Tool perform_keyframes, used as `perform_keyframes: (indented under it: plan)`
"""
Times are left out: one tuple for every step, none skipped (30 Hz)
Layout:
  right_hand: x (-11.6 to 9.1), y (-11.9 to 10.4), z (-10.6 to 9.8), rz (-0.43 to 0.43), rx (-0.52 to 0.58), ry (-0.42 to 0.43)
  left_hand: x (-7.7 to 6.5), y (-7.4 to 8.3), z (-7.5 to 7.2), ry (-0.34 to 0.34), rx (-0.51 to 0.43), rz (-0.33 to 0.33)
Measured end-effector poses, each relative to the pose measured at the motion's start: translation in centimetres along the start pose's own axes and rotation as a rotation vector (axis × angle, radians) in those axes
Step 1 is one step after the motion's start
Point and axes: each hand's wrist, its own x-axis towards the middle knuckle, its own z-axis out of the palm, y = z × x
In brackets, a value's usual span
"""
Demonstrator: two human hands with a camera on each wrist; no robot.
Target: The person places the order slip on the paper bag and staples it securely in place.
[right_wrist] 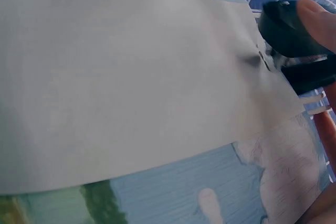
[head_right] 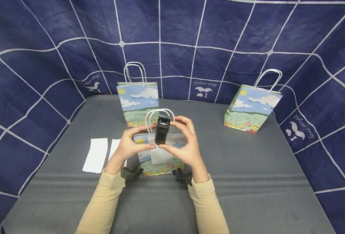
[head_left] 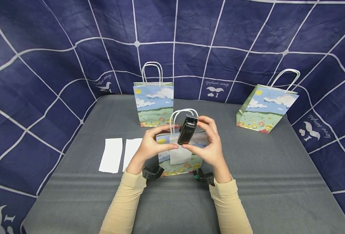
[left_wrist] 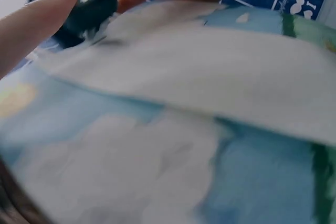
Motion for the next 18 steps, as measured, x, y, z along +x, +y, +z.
perform_keyframes:
  plan:
    - [0.0, -0.1, 0.0, -0.001, 0.021, 0.012, -0.1, -0.4, -0.2, -0.001, -0.014, 0.004]
    - [0.1, -0.1, 0.0, 0.001, 0.043, 0.024, -0.1, -0.9, -0.4, -0.001, -0.026, 0.006]
    - [0.1, -0.2, -0.1, 0.006, 0.061, 0.037, -0.2, -1.1, -0.7, 0.004, -0.035, 0.007]
    - [0.2, -0.2, -0.1, 0.013, 0.078, 0.047, -0.3, -1.2, -0.9, 0.007, -0.043, 0.009]
    - [0.2, -0.2, -0.2, 0.020, 0.092, 0.055, -0.4, -1.3, -1.1, 0.011, -0.047, 0.007]
    - [0.2, -0.2, -0.2, 0.029, 0.104, 0.060, -0.4, -1.3, -1.4, 0.011, -0.047, 0.003]
    - [0.3, -0.3, -0.3, 0.036, 0.110, 0.063, -0.5, -1.4, -1.6, 0.012, -0.043, 0.003]
    - [0.3, -0.3, -0.3, 0.043, 0.117, 0.065, -0.6, -1.4, -1.8, 0.016, -0.030, 0.001]
    - [0.4, -0.3, -0.4, 0.046, 0.124, 0.066, -0.6, -1.4, -2.0, 0.021, -0.020, -0.002]
    - [0.4, -0.4, -0.4, 0.047, 0.136, 0.067, -0.7, -1.4, -2.1, 0.026, -0.012, -0.002]
    - [0.4, -0.4, -0.5, 0.051, 0.149, 0.070, -0.7, -1.4, -2.2, 0.034, -0.006, -0.002]
    - [0.4, -0.5, -0.5, 0.053, 0.166, 0.073, -0.7, -1.4, -2.3, 0.042, 0.000, 0.001]
    - [0.4, -0.6, -0.6, 0.054, 0.181, 0.077, -0.7, -1.4, -2.4, 0.052, 0.005, 0.005]
    - [0.4, -0.6, -0.6, 0.056, 0.194, 0.083, -0.7, -1.3, -2.4, 0.061, 0.006, 0.009]
    - [0.4, -0.7, -0.7, 0.055, 0.206, 0.089, -0.6, -1.2, -2.4, 0.070, 0.004, 0.013]
    - [0.4, -0.7, -0.8, 0.056, 0.216, 0.098, -0.5, -0.8, -2.3, 0.080, 0.004, 0.017]
    - [0.4, -0.8, -0.9, 0.058, 0.224, 0.107, -0.5, -0.5, -2.2, 0.090, 0.006, 0.016]
    - [0.4, -0.8, -0.9, 0.059, 0.230, 0.115, -0.4, -0.1, -2.1, 0.107, 0.014, 0.012]
